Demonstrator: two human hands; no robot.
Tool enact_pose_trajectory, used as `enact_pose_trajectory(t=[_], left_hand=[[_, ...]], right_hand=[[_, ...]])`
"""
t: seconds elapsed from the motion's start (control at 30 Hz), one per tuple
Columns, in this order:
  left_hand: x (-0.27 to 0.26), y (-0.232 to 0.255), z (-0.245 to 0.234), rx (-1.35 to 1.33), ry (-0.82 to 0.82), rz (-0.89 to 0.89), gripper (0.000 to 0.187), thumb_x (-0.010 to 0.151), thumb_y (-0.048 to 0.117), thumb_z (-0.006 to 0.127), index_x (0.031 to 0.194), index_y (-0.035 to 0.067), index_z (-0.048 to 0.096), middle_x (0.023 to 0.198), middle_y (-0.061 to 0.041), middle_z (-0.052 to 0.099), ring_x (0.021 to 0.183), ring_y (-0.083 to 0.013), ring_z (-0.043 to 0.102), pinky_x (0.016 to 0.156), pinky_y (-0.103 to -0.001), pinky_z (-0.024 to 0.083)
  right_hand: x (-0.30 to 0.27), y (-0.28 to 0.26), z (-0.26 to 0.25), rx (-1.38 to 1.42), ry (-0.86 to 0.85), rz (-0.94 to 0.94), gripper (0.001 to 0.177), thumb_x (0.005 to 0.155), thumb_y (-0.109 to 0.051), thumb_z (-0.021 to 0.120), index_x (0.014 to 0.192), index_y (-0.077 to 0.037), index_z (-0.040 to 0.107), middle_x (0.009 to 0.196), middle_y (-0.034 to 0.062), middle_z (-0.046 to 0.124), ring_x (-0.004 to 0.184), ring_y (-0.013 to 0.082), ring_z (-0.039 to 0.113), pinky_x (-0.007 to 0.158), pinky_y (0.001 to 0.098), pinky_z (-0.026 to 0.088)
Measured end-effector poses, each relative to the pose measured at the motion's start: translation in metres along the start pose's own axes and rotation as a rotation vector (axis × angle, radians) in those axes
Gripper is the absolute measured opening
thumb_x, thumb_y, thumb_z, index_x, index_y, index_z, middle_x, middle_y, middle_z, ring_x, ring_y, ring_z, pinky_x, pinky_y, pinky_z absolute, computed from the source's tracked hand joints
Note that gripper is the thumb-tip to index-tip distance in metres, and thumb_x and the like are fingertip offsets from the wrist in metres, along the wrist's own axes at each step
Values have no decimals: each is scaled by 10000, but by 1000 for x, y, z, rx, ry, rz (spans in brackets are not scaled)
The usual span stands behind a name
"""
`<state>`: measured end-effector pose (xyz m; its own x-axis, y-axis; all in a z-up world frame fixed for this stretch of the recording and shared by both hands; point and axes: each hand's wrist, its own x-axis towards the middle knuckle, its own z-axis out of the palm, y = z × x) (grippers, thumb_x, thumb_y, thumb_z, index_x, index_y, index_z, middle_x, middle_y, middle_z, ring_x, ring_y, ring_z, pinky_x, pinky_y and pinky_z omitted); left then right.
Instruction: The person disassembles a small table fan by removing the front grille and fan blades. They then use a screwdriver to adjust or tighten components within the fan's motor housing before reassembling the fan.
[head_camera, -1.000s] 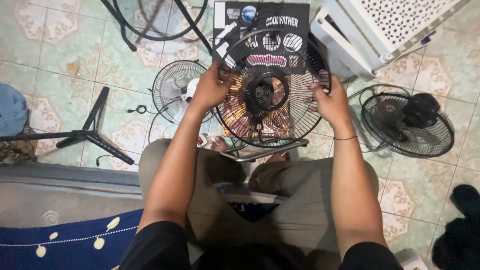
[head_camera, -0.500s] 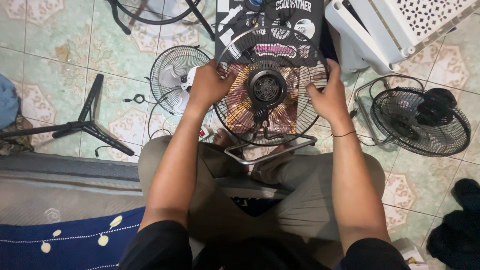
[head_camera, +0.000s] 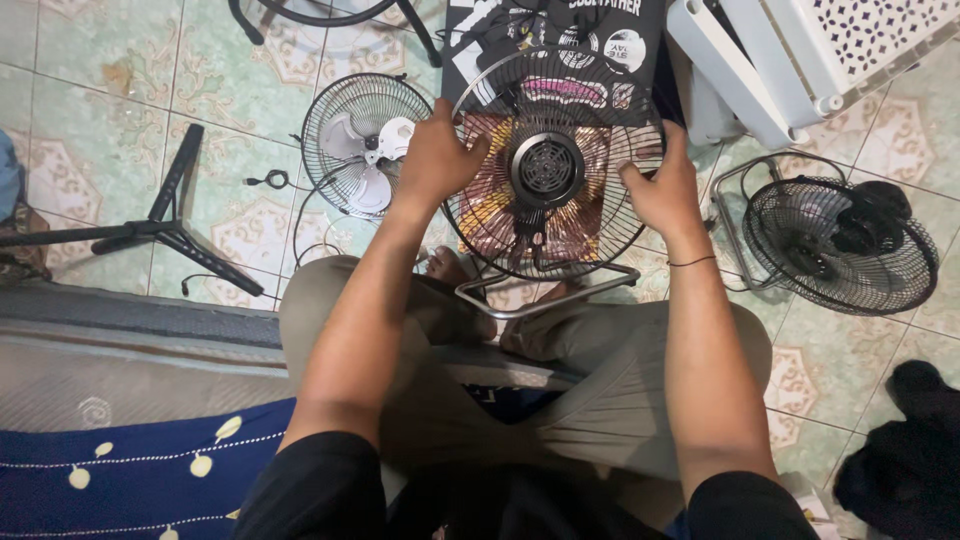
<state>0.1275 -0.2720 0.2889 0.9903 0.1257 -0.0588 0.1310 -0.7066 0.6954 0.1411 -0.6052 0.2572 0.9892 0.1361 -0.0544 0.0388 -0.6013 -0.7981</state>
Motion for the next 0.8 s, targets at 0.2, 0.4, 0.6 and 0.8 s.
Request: enact_pose_trajectory(t=[0.2, 0.4, 0.6, 0.8], left_hand=[[0, 1, 0, 16, 17, 8, 492, 838, 240, 795, 1104, -94, 552, 797, -301, 696, 798, -484, 707, 704, -530, 570], [2, 0, 0, 22, -4, -13, 480, 848, 238, 786, 1094, -90, 537, 748, -286, 686, 768, -483, 706, 687, -531, 568], [3, -1, 1, 21, -5, -2, 466, 858, 225, 774, 1099, -92, 530, 727, -270, 684, 757, -472, 714, 687, -518, 575], [2, 0, 2, 29, -7, -1, 469, 862, 228, 777, 1105, -88, 530, 733, -264, 689, 770, -473, 717, 698, -519, 577]], right_hand=[[2, -5, 1, 9, -16, 7, 683, 898, -150, 754, 1477, 11, 429, 1240, 205, 700, 1155, 327, 686, 1004, 399, 511], [3, -4, -1, -42, -22, -8, 771, 913, -171, 767, 1542, 55, 382, 1370, 287, 631, 1283, 386, 629, 1080, 413, 479], [3, 3, 0, -73, -38, -18, 836, 929, -176, 779, 1574, 99, 324, 1476, 339, 552, 1375, 423, 562, 1136, 422, 436], [3, -1, -1, -58, -65, 50, 874, 902, -176, 762, 1590, 87, 294, 1463, 315, 570, 1361, 387, 586, 1133, 402, 446]])
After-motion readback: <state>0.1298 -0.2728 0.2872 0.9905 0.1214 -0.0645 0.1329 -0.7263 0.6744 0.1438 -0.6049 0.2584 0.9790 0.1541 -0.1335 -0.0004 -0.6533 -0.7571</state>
